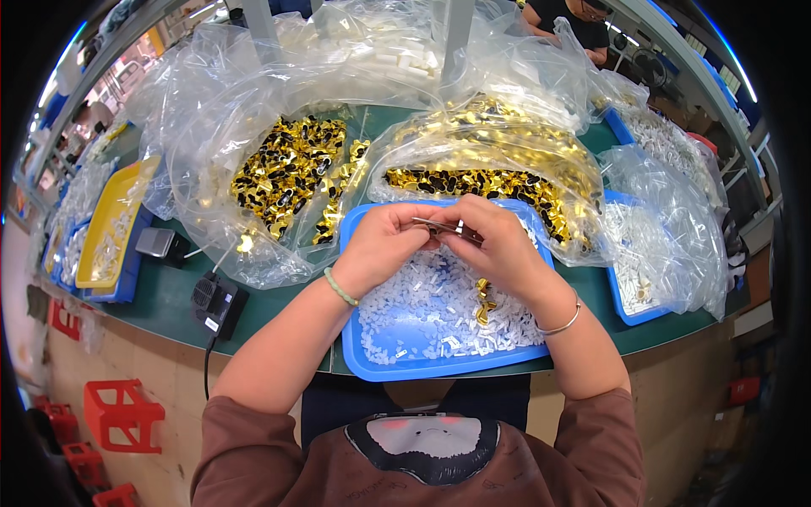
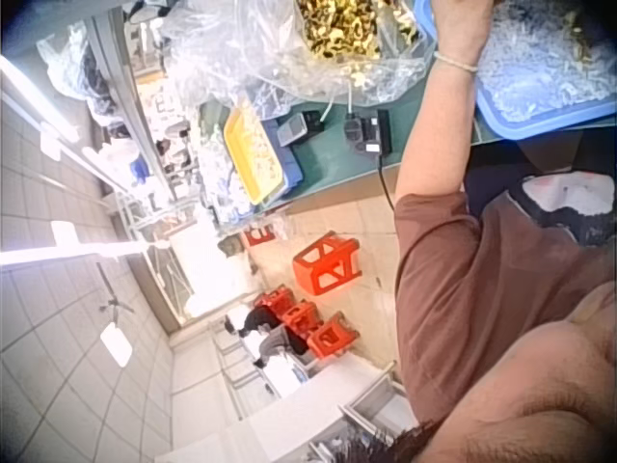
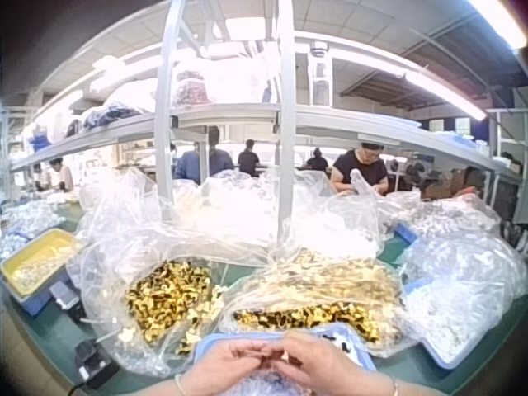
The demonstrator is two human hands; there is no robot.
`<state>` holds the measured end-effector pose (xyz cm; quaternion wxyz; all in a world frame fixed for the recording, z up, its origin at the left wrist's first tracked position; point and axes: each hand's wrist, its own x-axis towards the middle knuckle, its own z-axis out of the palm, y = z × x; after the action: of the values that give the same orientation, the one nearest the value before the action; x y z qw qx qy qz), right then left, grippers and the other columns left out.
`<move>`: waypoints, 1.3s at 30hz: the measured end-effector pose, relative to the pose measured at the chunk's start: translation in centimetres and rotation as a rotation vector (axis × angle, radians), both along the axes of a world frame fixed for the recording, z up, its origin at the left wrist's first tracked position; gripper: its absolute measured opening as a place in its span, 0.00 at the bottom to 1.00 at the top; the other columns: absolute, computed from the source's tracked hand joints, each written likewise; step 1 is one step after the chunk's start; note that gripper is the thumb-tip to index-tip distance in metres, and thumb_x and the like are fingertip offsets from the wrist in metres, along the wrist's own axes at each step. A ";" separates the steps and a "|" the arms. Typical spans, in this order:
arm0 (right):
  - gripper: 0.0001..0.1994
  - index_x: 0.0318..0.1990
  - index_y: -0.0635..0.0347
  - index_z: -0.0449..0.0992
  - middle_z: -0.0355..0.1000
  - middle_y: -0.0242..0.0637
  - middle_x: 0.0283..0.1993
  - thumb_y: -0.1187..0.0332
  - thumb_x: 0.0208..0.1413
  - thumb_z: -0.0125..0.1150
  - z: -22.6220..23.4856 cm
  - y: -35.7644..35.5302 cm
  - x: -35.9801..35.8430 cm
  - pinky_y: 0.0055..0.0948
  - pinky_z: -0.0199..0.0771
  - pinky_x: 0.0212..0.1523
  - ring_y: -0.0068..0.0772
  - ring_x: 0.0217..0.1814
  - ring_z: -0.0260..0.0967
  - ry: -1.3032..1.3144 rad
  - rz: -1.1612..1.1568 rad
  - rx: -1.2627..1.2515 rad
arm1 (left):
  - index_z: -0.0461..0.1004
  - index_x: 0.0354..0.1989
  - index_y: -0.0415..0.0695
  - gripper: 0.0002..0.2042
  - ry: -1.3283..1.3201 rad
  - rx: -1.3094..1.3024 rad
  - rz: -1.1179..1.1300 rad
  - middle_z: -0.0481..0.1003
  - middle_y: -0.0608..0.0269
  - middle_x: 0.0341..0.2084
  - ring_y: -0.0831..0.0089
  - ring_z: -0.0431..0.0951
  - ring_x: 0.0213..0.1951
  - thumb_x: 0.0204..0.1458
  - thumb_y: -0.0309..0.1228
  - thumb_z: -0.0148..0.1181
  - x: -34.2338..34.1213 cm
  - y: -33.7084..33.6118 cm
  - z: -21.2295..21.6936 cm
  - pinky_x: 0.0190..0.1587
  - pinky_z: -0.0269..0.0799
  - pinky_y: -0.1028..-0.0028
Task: The person repeatedly picks small gold and black components from a blue tray and assembles them by hand. They insert a small white piece into each gold component and place the assembled units back into the tray. The process is repetitive and performed one at a time.
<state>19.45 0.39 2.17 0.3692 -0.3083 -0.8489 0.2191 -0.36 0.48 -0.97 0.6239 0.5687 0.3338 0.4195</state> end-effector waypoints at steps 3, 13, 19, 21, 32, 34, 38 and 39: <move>0.12 0.44 0.59 0.77 0.70 0.39 0.33 0.79 0.51 0.62 0.7 -0.3 -0.2 0.29 0.70 0.33 0.36 0.33 0.71 -0.008 -0.022 -0.039 | 0.74 0.54 0.34 0.15 -0.067 -0.077 0.005 0.78 0.57 0.46 0.74 0.79 0.47 0.59 0.22 0.49 -0.3 -0.2 0.4 0.52 0.75 0.76; 0.06 0.41 0.62 0.80 0.70 0.37 0.37 0.72 0.60 0.59 1.1 0.5 0.5 0.26 0.69 0.35 0.29 0.34 0.69 0.164 -0.181 0.277 | 0.74 0.53 0.34 0.14 0.020 -0.064 0.111 0.78 0.55 0.46 0.73 0.79 0.48 0.62 0.25 0.49 -0.6 -0.3 1.3 0.52 0.76 0.76; 0.06 0.41 0.65 0.79 0.70 0.33 0.37 0.72 0.62 0.58 0.9 0.2 0.5 0.22 0.73 0.40 0.23 0.39 0.73 0.585 -0.070 -0.232 | 0.69 0.57 0.30 0.16 -0.261 -0.223 0.188 0.76 0.50 0.50 0.69 0.77 0.52 0.62 0.23 0.47 -0.5 0.2 1.1 0.55 0.75 0.76; 0.05 0.41 0.66 0.78 0.72 0.32 0.38 0.74 0.62 0.58 0.9 0.2 0.2 0.21 0.74 0.41 0.24 0.39 0.74 0.619 -0.077 -0.220 | 0.67 0.58 0.29 0.17 -0.314 -0.280 0.170 0.75 0.48 0.51 0.68 0.77 0.53 0.62 0.22 0.47 -0.9 0.4 1.1 0.56 0.75 0.76; 0.07 0.40 0.63 0.78 0.77 0.39 0.38 0.80 0.54 0.62 0.7 0.4 0.5 0.25 0.76 0.41 0.32 0.40 0.77 0.240 -0.080 0.065 | 0.70 0.57 0.32 0.16 -0.177 -0.197 0.142 0.75 0.52 0.51 0.68 0.76 0.54 0.63 0.24 0.48 -0.3 0.0 0.8 0.57 0.74 0.77; 0.08 0.41 0.62 0.78 0.77 0.40 0.38 0.81 0.53 0.63 0.8 0.5 0.4 0.26 0.76 0.40 0.33 0.40 0.77 0.205 -0.077 0.100 | 0.70 0.57 0.33 0.16 -0.154 -0.189 0.146 0.75 0.52 0.51 0.69 0.77 0.54 0.63 0.25 0.49 -0.3 0.0 0.8 0.57 0.74 0.77; 0.09 0.40 0.62 0.76 0.77 0.40 0.38 0.81 0.51 0.64 1.0 0.3 0.2 0.28 0.76 0.38 0.35 0.38 0.76 0.188 -0.030 0.181 | 0.70 0.58 0.33 0.17 -0.120 -0.185 0.149 0.76 0.54 0.50 0.71 0.78 0.52 0.63 0.26 0.51 -0.3 -0.1 0.8 0.55 0.74 0.78; 0.09 0.40 0.62 0.76 0.76 0.40 0.37 0.81 0.51 0.64 1.1 0.3 0.2 0.28 0.76 0.37 0.36 0.38 0.76 0.171 -0.020 0.210 | 0.70 0.58 0.34 0.17 -0.109 -0.182 0.148 0.76 0.55 0.49 0.72 0.78 0.51 0.63 0.27 0.52 -0.2 -0.1 0.8 0.55 0.74 0.78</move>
<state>19.64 0.70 3.31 0.4725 -0.2566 -0.8296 0.1507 -0.60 0.42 -0.13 0.6575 0.4599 0.3771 0.4626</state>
